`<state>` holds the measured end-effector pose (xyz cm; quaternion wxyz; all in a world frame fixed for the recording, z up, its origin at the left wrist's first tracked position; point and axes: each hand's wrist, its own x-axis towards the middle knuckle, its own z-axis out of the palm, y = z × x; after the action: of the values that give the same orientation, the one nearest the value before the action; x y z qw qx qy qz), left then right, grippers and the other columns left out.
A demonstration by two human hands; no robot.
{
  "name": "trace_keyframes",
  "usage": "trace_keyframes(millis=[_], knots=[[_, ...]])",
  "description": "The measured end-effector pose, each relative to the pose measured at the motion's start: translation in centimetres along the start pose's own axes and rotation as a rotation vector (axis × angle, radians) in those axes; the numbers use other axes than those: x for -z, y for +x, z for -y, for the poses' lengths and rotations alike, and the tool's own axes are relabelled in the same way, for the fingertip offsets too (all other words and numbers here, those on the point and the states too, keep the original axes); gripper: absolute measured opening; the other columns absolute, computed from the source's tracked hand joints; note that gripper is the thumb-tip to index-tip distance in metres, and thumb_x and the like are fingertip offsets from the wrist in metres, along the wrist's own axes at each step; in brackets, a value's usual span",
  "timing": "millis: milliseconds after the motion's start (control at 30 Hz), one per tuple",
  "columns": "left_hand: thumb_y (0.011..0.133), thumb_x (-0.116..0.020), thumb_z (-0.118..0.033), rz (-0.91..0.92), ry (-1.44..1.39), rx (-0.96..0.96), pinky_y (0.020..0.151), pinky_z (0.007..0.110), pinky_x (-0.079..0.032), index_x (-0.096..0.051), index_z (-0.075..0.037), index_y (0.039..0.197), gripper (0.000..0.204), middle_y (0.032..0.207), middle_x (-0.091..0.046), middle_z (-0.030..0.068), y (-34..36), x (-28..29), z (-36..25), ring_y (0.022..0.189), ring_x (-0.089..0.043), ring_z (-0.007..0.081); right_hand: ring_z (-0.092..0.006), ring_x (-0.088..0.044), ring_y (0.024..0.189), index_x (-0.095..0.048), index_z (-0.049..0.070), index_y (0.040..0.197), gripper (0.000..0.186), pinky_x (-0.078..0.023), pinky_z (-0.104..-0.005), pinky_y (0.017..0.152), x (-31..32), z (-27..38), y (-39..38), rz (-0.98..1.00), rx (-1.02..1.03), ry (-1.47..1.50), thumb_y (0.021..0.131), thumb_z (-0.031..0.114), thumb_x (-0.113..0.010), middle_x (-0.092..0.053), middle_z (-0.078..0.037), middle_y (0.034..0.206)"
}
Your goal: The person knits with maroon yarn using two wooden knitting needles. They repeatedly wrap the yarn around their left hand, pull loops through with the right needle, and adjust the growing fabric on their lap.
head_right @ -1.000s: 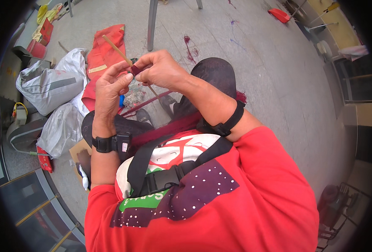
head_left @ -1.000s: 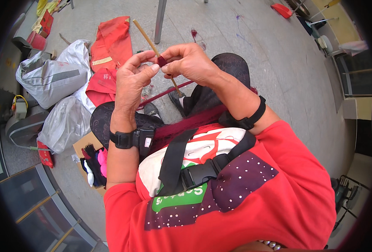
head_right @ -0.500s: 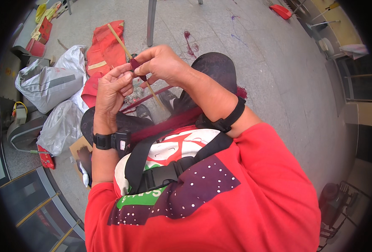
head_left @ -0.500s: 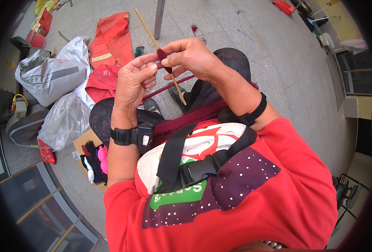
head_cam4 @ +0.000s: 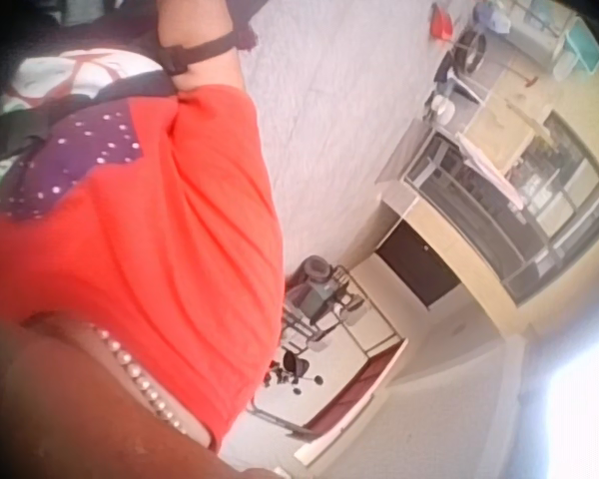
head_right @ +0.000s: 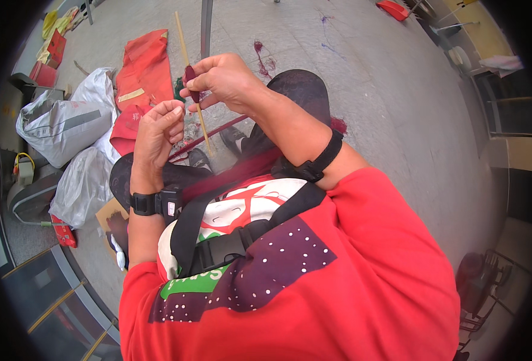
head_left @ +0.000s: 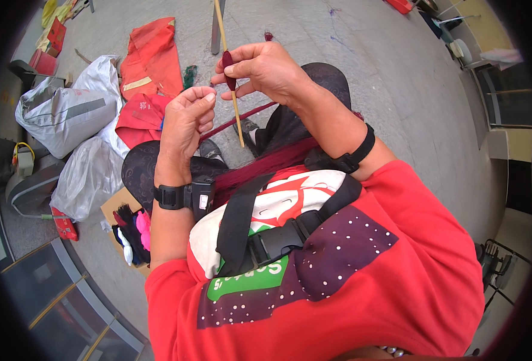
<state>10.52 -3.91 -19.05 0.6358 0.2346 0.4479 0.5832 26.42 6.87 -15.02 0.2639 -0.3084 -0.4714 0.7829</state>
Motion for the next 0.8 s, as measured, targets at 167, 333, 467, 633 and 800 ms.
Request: trace_keyframes(millis=[167, 333, 467, 633, 800], knots=[[0.086, -0.06, -0.005, -0.023, 0.051, 0.008, 0.045, 0.018, -0.03, -0.055, 0.001, 0.096, 0.012, 0.078, -0.054, 0.0018, -0.2, 0.4, 1.1, 0.054, -0.04, 0.005, -0.0292, -0.065, 0.091, -0.057, -0.01, 0.097, 0.014, -0.058, -0.0387, 0.075, 0.2, -0.5, 0.3, -0.028, 0.055, 0.019, 0.085, -0.003, -0.056, -0.062, -0.018, 0.095], [0.086, -0.059, -0.004, -0.004, 0.046, -0.015, 0.045, 0.018, -0.032, -0.055, 0.003, 0.105, 0.021, 0.091, -0.06, 0.0083, 0.0, 0.8, 1.1, 0.057, -0.041, 0.0051, -0.0321, -0.065, 0.096, -0.057, -0.01, 0.097, 0.013, -0.056, -0.0404, 0.082, 0.3, -0.8, 0.4, -0.034, 0.056, 0.039, 0.088, -0.001, -0.054, -0.063, -0.02, 0.097], [0.086, -0.059, -0.004, 0.172, -0.04, 0.035, 0.046, 0.017, -0.031, -0.053, 0.006, 0.113, 0.029, 0.097, -0.061, 0.0119, 0.0, 0.7, 0.9, 0.057, -0.041, 0.0043, -0.0315, -0.065, 0.092, -0.054, -0.011, 0.094, 0.011, -0.057, -0.0388, 0.08, 0.1, -1.2, 0.7, 0.001, 0.034, 0.164, 0.088, -0.002, -0.051, -0.061, -0.021, 0.096], [0.087, -0.06, -0.007, 0.288, -0.009, 0.039, 0.045, 0.017, -0.031, -0.053, 0.006, 0.113, 0.03, 0.088, -0.061, 0.0118, 0.1, 0.5, 1.1, 0.052, -0.039, 0.0039, -0.0324, -0.065, 0.092, -0.051, -0.012, 0.094, 0.01, -0.057, -0.0386, 0.078, -0.2, -1.7, 0.9, 0.063, 0.024, 0.27, 0.089, -0.004, -0.048, -0.059, -0.023, 0.095], [0.088, -0.06, -0.009, 0.22, -0.02, 0.045, 0.041, 0.017, -0.029, -0.056, 0.004, 0.104, 0.021, 0.076, -0.06, 0.0103, 0.5, 0.2, 1.3, 0.045, -0.037, 0.0031, -0.0324, -0.065, 0.093, -0.05, -0.012, 0.096, 0.011, -0.057, -0.0384, 0.079, -0.3, -1.9, 0.8, 0.09, 0.023, 0.235, 0.089, -0.003, -0.048, -0.059, -0.023, 0.094]])
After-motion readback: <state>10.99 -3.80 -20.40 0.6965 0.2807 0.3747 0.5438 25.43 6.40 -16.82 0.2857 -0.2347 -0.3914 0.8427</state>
